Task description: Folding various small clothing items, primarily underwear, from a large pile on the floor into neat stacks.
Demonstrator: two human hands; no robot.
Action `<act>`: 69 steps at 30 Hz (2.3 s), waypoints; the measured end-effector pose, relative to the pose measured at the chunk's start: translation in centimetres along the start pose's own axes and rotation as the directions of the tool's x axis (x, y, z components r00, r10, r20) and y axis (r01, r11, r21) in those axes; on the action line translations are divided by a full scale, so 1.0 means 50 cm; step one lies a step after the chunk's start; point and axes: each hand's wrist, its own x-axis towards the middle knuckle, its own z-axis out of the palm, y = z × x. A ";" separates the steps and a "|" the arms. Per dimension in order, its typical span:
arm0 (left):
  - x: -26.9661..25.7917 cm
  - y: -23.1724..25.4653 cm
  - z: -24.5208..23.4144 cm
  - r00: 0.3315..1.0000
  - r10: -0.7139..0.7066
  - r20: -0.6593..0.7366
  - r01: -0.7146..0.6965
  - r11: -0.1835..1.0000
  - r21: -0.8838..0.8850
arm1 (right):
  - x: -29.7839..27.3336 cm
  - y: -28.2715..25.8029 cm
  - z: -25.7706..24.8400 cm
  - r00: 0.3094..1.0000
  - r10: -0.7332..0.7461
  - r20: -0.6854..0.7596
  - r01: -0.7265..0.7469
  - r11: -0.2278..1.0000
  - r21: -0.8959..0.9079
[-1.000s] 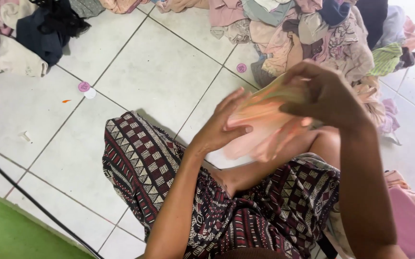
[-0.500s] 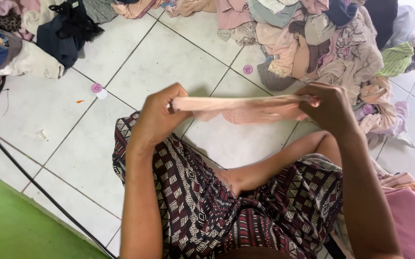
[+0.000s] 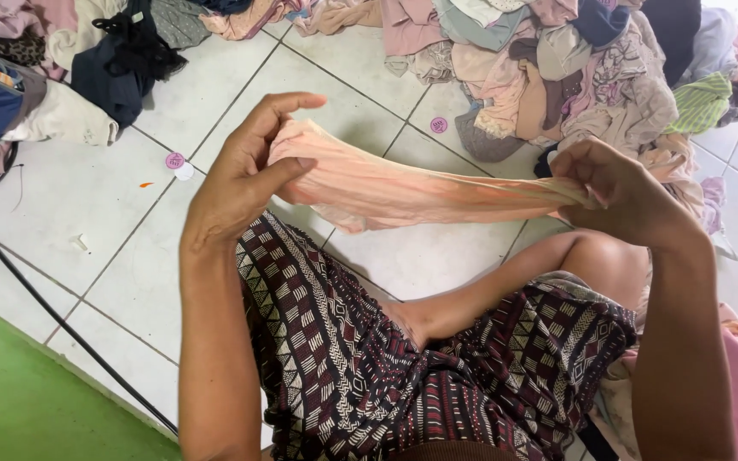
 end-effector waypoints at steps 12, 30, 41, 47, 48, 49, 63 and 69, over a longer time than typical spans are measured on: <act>-0.016 -0.015 -0.043 0.995 -0.099 -0.005 0.097 0.961 0.257 | 0.015 -0.014 0.011 0.936 -0.299 -0.185 0.227 0.916 -0.331; 0.006 -0.349 0.284 0.918 -0.352 0.181 0.293 0.911 0.289 | 0.054 -0.011 0.339 0.987 -0.077 -0.139 0.133 0.875 0.465; -0.018 -0.236 0.250 0.963 -0.269 -0.001 0.267 0.956 -0.117 | 0.005 0.074 0.379 0.993 0.029 -0.114 0.030 0.876 0.481; -0.056 -0.241 0.306 0.849 -0.495 0.186 0.440 0.856 0.272 | 0.007 0.094 0.400 0.999 0.019 -0.028 0.000 0.828 0.561; -0.052 -0.239 0.305 0.770 -0.608 0.194 0.531 0.779 0.335 | 0.003 0.078 0.398 0.999 0.043 -0.014 -0.027 0.816 0.577; -0.039 -0.237 0.285 0.771 -0.607 0.195 0.529 0.780 0.336 | 0.002 0.070 0.393 0.999 0.042 -0.016 -0.025 0.816 0.577; 0.290 -0.110 -0.170 0.843 0.355 -0.403 0.081 0.657 0.749 | -0.041 0.132 0.331 0.898 0.404 -0.173 -0.280 0.830 0.482; 0.269 -0.037 -0.102 0.632 0.700 -0.332 -0.272 0.602 0.751 | -0.024 0.147 0.250 0.884 0.310 -0.350 -0.169 0.910 0.378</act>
